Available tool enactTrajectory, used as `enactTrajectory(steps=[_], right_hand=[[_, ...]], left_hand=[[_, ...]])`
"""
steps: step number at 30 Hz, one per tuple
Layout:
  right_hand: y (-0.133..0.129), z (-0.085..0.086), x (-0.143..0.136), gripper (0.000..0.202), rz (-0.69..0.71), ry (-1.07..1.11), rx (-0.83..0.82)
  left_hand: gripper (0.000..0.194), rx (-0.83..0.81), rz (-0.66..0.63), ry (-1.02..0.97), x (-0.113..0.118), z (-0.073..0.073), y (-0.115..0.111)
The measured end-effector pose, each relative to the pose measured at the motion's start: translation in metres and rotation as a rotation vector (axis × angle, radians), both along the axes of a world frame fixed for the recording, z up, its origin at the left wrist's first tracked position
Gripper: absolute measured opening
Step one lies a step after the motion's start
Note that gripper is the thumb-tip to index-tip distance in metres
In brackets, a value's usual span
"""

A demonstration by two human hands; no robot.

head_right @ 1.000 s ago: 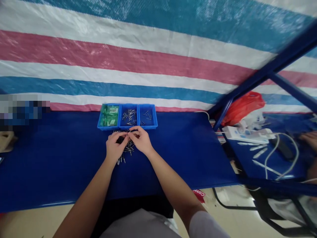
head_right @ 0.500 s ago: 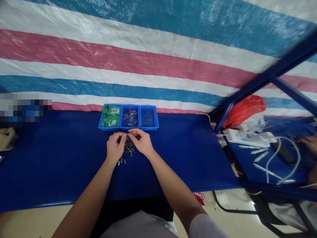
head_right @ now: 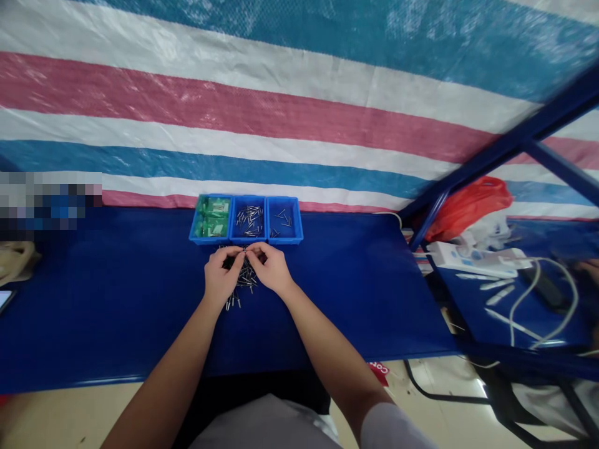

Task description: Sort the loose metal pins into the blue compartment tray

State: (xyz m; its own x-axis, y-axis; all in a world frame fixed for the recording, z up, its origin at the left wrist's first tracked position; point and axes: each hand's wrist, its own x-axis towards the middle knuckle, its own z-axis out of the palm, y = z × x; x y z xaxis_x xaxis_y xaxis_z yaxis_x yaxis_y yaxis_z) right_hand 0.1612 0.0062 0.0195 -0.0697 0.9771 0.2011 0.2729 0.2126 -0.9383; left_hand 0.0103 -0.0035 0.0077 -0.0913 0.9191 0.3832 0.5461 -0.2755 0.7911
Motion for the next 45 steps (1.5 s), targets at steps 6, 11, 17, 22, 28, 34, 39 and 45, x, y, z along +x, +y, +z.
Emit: enactTrajectory(steps=[6,11,17,22,28,34,39,45], right_hand=[[-0.0009,0.0010,-0.0014,0.017,-0.004,0.028,0.016],[-0.0008,-0.0012,-0.0020,0.018,0.000,0.028,0.005],[0.0004,-0.0022,-0.0004,0.018,-0.009,0.032,-0.013],[0.0008,-0.0025,-0.0020,0.018,-0.009,0.098,-0.055],[0.0026,-0.0029,-0.0015,0.021,-0.005,0.159,-0.103],[0.0014,-0.0038,-0.0009,0.021,-0.008,0.121,-0.065],[0.0013,-0.0052,-0.0002,0.025,0.012,0.054,0.005],[0.0016,-0.0028,0.0013,0.017,0.014,-0.001,0.036]], left_hand=[[0.017,0.041,0.044,0.057,-0.0009,0.0012,0.0012],[0.016,0.065,0.047,0.043,-0.0013,0.0014,0.0021],[0.013,0.029,-0.002,0.071,-0.0011,0.0025,0.0013],[0.009,0.018,-0.030,0.122,-0.0011,0.0033,0.0019],[0.010,0.012,-0.025,0.119,-0.0009,0.0031,0.0022],[0.014,0.007,-0.013,0.101,-0.0011,0.0025,0.0018],[0.020,0.015,-0.020,0.103,-0.0013,0.0010,0.0023],[0.021,0.010,-0.031,0.126,-0.0005,0.0015,0.0023]])
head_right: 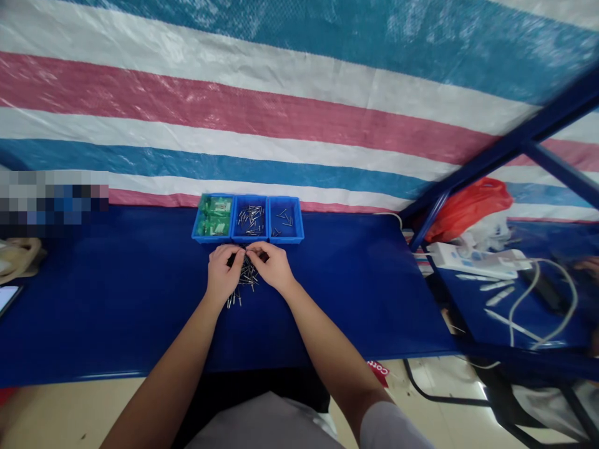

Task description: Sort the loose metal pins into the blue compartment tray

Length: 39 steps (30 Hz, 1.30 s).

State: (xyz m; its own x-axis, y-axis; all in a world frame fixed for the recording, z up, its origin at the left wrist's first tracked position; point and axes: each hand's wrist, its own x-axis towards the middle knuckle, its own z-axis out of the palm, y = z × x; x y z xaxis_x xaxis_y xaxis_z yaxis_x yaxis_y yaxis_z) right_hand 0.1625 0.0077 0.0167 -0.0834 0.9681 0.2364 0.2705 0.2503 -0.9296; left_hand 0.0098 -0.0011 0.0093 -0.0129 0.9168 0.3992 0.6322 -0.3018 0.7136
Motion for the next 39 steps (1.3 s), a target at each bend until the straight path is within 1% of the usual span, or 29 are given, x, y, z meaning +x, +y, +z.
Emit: enactTrajectory(steps=[4,8,14,19,24,33,39], right_hand=[[-0.0008,0.0016,0.0006,0.017,0.024,-0.046,-0.014],[-0.0017,0.0034,0.0015,0.023,0.043,-0.103,-0.026],[-0.0017,0.0050,0.0018,0.029,0.030,-0.107,-0.048],[-0.0025,0.0051,0.0003,0.020,-0.010,-0.070,0.002],[-0.0020,0.0051,0.0003,0.017,0.009,-0.081,0.042],[-0.0008,0.0042,0.0022,0.018,0.001,-0.140,0.039],[-0.0008,0.0039,0.0016,0.017,-0.012,-0.136,0.058]], left_hand=[[0.018,-0.007,-0.004,-0.013,-0.0001,0.0006,0.0000],[0.017,-0.023,-0.003,-0.018,-0.0003,0.0017,-0.0001],[0.015,-0.030,-0.016,0.000,-0.0004,0.0024,-0.0001],[0.019,-0.029,-0.003,-0.013,-0.0010,0.0000,0.0003],[0.023,-0.030,0.013,-0.020,-0.0010,-0.0006,0.0001],[0.016,-0.039,0.012,-0.053,-0.0004,0.0036,-0.0017],[0.015,-0.022,0.000,-0.038,-0.0011,0.0017,-0.0012]])
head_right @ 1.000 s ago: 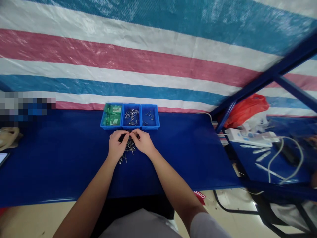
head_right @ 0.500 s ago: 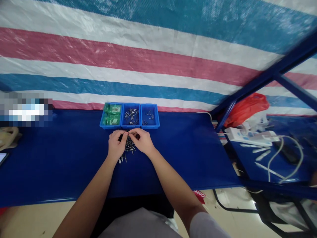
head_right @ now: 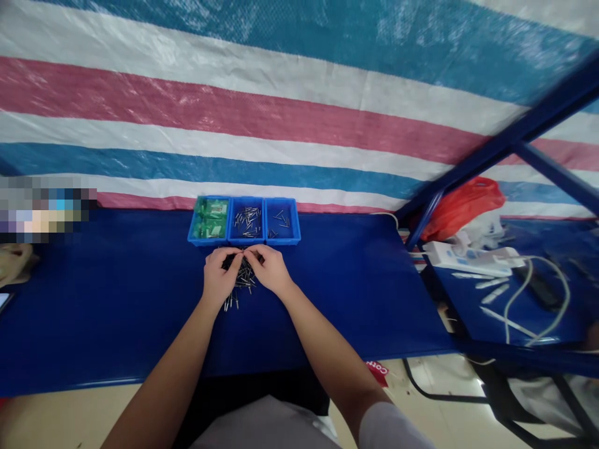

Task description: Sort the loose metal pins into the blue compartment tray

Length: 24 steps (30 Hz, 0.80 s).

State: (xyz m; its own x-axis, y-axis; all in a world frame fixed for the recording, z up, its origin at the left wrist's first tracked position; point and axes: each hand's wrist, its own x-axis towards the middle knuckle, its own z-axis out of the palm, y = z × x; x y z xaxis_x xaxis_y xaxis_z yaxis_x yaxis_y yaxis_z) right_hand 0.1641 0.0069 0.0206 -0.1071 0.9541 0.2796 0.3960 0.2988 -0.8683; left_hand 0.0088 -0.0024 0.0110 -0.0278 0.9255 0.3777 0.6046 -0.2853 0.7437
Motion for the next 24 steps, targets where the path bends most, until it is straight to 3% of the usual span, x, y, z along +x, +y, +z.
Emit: enactTrajectory(steps=[11,18,24], right_hand=[[0.0005,0.0008,-0.0006,0.013,0.007,0.059,0.106],[0.0000,-0.0029,-0.0021,0.015,-0.026,0.134,0.016],[-0.0017,-0.0039,-0.0041,0.028,0.006,0.302,-0.131]], left_hand=[[0.021,0.028,0.021,-0.032,0.0003,-0.0018,0.0005],[0.010,0.044,-0.017,-0.028,0.0000,0.0004,-0.0004],[0.009,0.012,-0.036,0.045,0.0016,0.0017,0.0000]])
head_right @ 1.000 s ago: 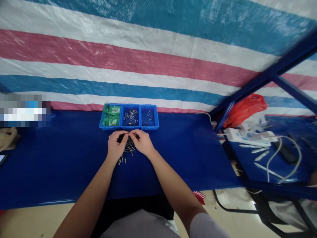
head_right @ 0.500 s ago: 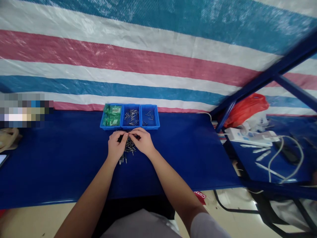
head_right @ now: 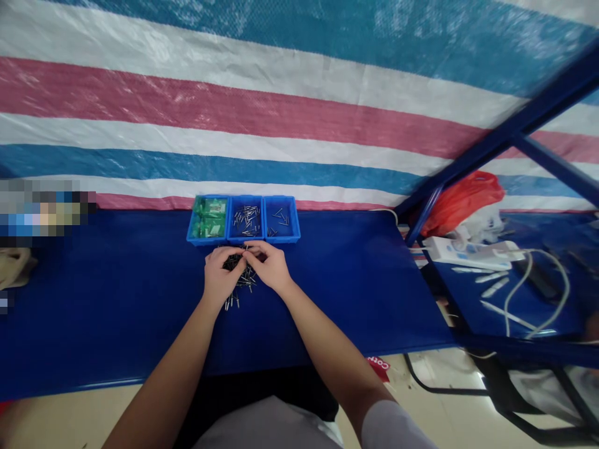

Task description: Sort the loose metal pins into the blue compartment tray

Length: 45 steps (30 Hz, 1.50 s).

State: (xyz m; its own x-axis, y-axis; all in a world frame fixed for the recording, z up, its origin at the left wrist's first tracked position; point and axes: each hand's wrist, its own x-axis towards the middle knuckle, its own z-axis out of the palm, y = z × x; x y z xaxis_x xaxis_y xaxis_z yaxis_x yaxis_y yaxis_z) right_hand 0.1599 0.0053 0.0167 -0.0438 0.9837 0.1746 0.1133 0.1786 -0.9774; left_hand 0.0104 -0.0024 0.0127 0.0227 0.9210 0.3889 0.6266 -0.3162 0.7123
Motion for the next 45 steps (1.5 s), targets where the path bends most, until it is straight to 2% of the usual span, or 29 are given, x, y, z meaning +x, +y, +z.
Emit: enactTrajectory(steps=[6,13,23,34,45], right_hand=[[-0.001,0.004,0.001,0.025,-0.025,0.044,-0.052],[0.000,-0.003,0.003,0.026,-0.025,0.099,-0.049],[0.000,-0.003,0.006,0.025,-0.053,0.050,-0.030],[-0.002,0.007,0.005,0.019,-0.081,-0.063,-0.023],[0.000,0.005,0.007,0.022,-0.061,0.007,-0.066]], left_hand=[[0.011,-0.002,0.004,-0.007,0.000,-0.001,0.000],[0.012,0.007,-0.004,-0.013,0.001,0.000,0.000],[0.018,-0.006,0.008,-0.018,0.001,-0.001,0.000],[0.023,-0.020,0.024,-0.019,0.000,-0.004,0.002],[0.021,-0.031,0.026,-0.079,0.000,0.001,-0.001]])
